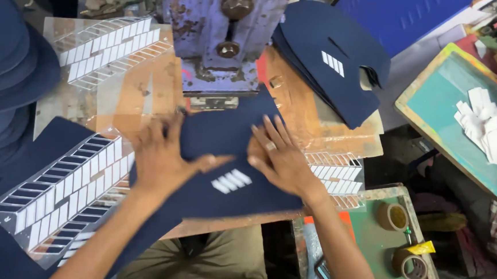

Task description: Aligning patterned films onto fabric pieces and using a press machine to apply the design.

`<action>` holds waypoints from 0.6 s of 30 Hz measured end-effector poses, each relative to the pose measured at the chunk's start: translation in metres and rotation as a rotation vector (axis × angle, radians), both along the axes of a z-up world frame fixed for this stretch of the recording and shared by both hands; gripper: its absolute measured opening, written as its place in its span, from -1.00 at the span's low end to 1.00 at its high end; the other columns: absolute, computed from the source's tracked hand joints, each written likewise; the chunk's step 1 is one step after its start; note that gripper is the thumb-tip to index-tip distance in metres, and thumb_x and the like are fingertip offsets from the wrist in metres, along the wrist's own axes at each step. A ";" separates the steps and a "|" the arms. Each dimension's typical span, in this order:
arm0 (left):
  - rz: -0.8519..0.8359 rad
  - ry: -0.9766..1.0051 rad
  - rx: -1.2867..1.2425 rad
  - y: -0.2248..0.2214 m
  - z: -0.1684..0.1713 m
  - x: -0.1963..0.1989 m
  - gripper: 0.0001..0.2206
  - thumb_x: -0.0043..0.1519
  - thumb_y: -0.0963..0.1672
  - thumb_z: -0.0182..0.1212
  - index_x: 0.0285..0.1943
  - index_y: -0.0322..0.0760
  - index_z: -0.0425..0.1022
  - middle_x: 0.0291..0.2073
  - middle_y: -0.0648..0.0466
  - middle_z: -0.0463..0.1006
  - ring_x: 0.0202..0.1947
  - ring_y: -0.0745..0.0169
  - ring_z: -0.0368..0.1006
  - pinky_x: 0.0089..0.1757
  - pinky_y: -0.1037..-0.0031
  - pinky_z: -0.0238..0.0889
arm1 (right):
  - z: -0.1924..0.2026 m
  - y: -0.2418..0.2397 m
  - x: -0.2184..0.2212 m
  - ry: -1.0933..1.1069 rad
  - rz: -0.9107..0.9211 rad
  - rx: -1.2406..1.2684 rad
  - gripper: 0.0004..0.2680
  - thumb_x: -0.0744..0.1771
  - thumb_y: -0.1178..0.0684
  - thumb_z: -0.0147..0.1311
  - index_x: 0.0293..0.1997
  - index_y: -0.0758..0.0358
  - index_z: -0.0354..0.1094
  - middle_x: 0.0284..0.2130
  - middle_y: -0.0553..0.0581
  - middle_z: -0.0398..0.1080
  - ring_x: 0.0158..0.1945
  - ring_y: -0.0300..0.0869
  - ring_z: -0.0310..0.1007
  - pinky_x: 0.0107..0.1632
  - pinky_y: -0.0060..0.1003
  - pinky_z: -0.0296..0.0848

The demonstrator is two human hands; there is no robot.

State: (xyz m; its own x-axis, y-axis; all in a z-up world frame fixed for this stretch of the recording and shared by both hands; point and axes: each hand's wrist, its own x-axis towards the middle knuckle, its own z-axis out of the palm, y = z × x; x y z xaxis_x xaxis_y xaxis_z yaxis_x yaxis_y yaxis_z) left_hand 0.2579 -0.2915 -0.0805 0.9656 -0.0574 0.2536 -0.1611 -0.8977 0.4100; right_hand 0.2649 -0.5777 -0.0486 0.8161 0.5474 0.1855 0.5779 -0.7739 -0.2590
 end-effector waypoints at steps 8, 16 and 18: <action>0.048 0.135 -0.050 0.013 -0.005 0.078 -0.03 -0.20 0.26 0.50 0.34 -0.26 0.35 0.10 -0.29 0.33 0.20 -0.38 0.21 0.06 -0.16 0.10 | -0.021 0.018 0.060 -0.115 -0.086 -0.067 -0.50 0.39 -0.30 0.02 0.39 0.28 0.22 0.37 0.40 0.15 0.51 0.24 -0.01 0.49 0.11 -0.07; 0.052 -0.026 0.031 -0.004 -0.007 0.058 -0.05 -0.12 0.24 0.48 0.32 -0.45 0.34 0.20 -0.35 0.31 0.27 -0.46 0.10 0.12 -0.23 -0.02 | 0.018 0.001 0.012 -0.101 -0.103 0.129 -0.54 0.35 -0.16 0.16 0.32 0.37 0.28 0.32 0.40 0.26 0.42 0.20 0.16 0.43 0.04 0.09; 0.045 -0.149 0.127 -0.003 -0.011 0.040 -0.17 0.00 0.22 0.40 0.31 -0.35 0.38 0.27 -0.36 0.27 0.29 -0.40 0.09 0.14 -0.21 -0.05 | 0.029 -0.017 -0.029 0.168 -0.517 0.489 -0.61 0.24 0.04 0.41 0.12 0.38 0.41 -0.03 0.28 0.50 0.05 -0.02 0.46 0.15 -0.12 0.46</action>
